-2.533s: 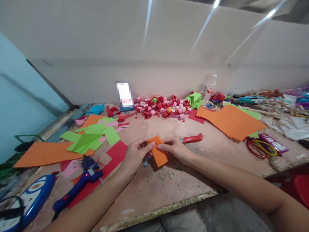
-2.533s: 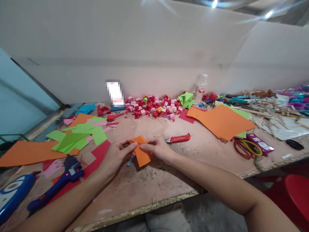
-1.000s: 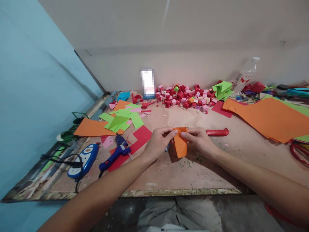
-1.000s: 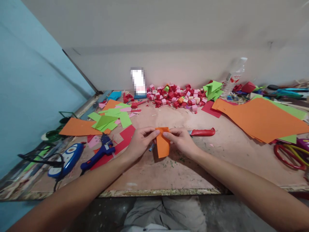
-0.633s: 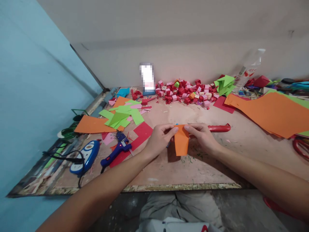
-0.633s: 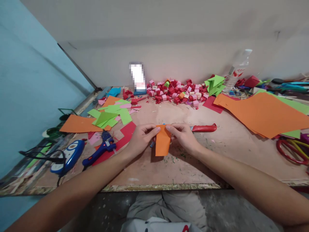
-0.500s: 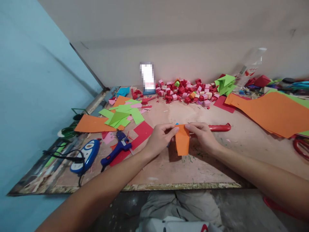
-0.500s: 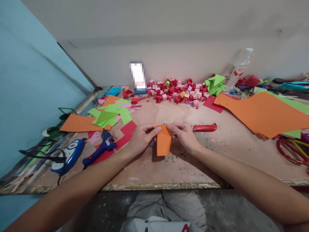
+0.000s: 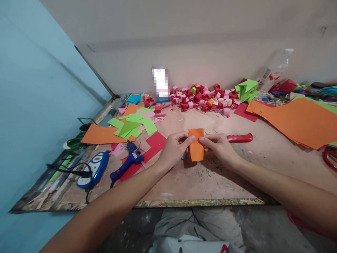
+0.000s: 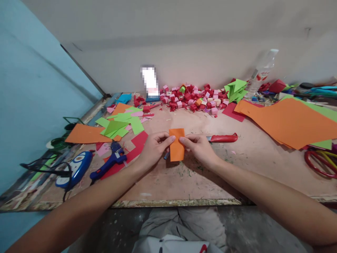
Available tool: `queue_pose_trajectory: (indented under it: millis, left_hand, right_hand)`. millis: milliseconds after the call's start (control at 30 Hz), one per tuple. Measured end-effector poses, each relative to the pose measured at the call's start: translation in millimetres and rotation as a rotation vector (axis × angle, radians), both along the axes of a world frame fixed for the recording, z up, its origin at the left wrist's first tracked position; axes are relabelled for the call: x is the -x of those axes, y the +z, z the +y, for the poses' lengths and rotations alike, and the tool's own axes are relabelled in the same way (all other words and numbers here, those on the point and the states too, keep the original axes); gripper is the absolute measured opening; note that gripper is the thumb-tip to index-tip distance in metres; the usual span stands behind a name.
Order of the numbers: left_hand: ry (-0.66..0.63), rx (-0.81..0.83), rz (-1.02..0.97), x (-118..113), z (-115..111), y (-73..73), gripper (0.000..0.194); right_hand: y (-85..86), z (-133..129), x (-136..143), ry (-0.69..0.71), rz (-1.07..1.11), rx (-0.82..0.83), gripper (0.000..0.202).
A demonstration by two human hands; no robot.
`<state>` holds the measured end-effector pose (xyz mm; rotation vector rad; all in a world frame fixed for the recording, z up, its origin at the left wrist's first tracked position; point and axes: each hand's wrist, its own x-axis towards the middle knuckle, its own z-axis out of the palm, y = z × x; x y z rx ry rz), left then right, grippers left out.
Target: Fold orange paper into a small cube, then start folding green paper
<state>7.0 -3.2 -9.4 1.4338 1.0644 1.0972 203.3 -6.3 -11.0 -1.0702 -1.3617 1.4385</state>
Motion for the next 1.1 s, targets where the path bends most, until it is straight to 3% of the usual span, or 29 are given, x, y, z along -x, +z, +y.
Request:
queue_pose_trajectory:
  millis: [167, 367, 567, 767, 867, 1033, 1100]
  left_hand:
    - [0.055, -0.029, -0.005, -1.4, 0.3, 0.4, 0.037]
    - [0.006, -0.005, -0.021, -1.8, 0.8, -2.2, 0.035]
    - [0.075, -0.038, 0.024, 0.0, 1.0, 2.2, 0.033]
    - [0.127, -0.087, 0.013, 2.1, 1.9, 2.7, 0.034]
    - [0.205, -0.145, 0.019, 6.4, 6.6, 3.9, 0.034]
    - [0.462, -0.313, 0.105, 13.9, 7.9, 11.1, 0.040]
    - [0.398, -0.372, 0.226, 15.6, 3.1, 11.0, 0.038]
  right_hand:
    - [-1.9, -1.2, 2.1, 0.065, 0.077, 0.125, 0.042]
    - [-0.3, 0.0, 0.8, 0.025, 0.037, 0.075, 0.042]
    - [1.4, -2.1, 2.6, 0.074, 0.111, 0.176, 0.045]
    - [4.6, 0.1, 1.7, 0.178, 0.010, 0.065, 0.043]
    - [0.6, 2.3, -0.3, 0.242, -0.003, 0.069, 0.042]
    - [-2.4, 7.3, -4.2, 0.229, 0.027, 0.121, 0.040]
    - [-0.2, 10.5, -6.3, 0.190, 0.103, 0.231, 0.046]
